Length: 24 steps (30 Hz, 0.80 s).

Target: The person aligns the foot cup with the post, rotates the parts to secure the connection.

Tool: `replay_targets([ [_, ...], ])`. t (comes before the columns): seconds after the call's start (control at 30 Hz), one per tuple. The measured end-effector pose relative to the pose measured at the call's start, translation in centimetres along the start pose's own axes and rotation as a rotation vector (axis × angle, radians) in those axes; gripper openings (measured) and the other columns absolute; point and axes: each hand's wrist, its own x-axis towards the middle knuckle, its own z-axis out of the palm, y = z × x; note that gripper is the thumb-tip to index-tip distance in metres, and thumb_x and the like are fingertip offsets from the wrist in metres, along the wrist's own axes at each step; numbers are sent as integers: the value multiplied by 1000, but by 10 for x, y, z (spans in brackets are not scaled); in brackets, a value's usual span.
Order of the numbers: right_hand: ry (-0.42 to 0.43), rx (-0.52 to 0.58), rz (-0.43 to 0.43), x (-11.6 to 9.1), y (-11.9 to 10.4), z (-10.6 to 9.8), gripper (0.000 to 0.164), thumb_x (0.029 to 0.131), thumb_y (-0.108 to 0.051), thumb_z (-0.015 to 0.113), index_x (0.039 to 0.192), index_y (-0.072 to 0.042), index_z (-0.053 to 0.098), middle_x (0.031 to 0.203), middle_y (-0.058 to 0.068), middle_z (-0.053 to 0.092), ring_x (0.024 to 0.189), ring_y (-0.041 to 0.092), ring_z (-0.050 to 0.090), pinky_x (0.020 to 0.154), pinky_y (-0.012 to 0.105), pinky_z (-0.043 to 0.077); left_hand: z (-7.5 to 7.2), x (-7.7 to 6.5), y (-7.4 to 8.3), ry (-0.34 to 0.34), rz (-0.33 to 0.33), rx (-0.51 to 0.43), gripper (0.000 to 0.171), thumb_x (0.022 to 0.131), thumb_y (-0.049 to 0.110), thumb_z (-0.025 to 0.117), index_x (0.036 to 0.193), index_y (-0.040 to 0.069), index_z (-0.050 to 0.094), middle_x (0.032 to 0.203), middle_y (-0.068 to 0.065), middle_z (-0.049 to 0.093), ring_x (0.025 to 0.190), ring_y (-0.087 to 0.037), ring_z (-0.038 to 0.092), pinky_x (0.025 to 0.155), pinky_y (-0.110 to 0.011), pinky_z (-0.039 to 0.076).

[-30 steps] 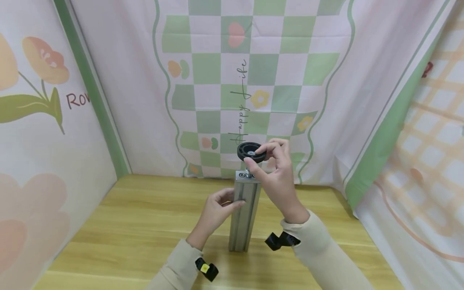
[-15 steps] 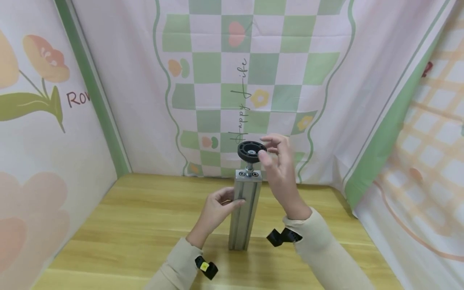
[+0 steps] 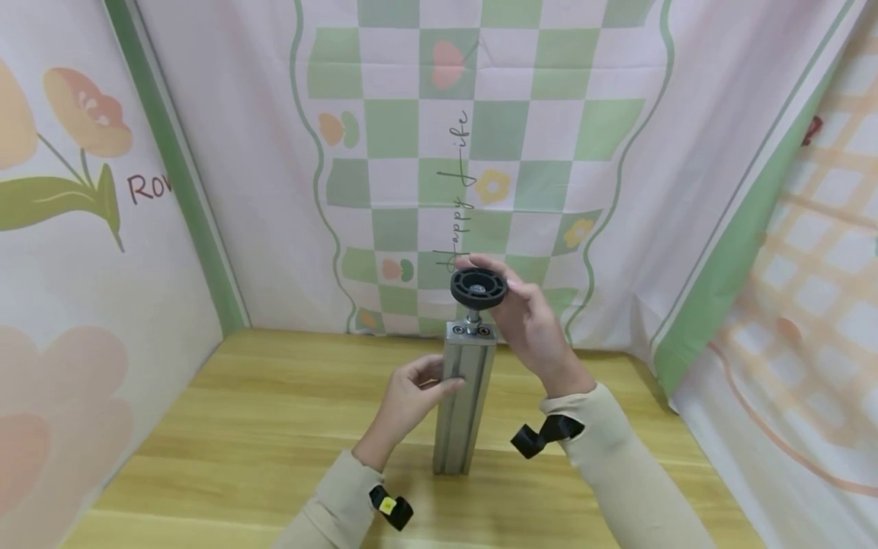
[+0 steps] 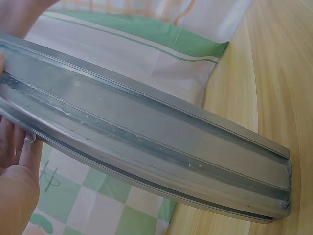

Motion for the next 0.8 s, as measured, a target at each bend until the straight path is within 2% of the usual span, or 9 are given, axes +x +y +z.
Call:
replay_targets([
  [0.2,-6,4,-16,0,1,0,52,107,-19,15,146,0,43,148,20,42,139,34,37,117,44,30,0,1,0,-3,3,-2,32,87,21,81,116,10,72,103,-5,72,99,-20,67,90,-30,57],
  [0.43,18,-19,-55,-1,4,-1,44,106,-21,26,139,-7,51,146,22,42,133,32,44,114,46,30,0,0,2,-8,4,-3,32,88,21,81,116,10,72,103,-5,72,98,-20,67,89,-31,57],
  [0.67,152,-94,-122,-6,7,3,33,97,-11,38,124,-14,57,139,16,51,128,31,48,113,41,29,0,-1,2,-6,0,-1,32,88,20,81,116,9,72,103,-5,71,98,-20,67,89,-30,57],
  [0.8,231,-196,-151,-10,7,6,26,93,-9,43,115,-16,55,136,18,49,125,31,49,110,34,37,0,-1,1,-6,4,4,33,88,21,81,117,9,72,103,-5,71,98,-20,67,89,-30,57],
])
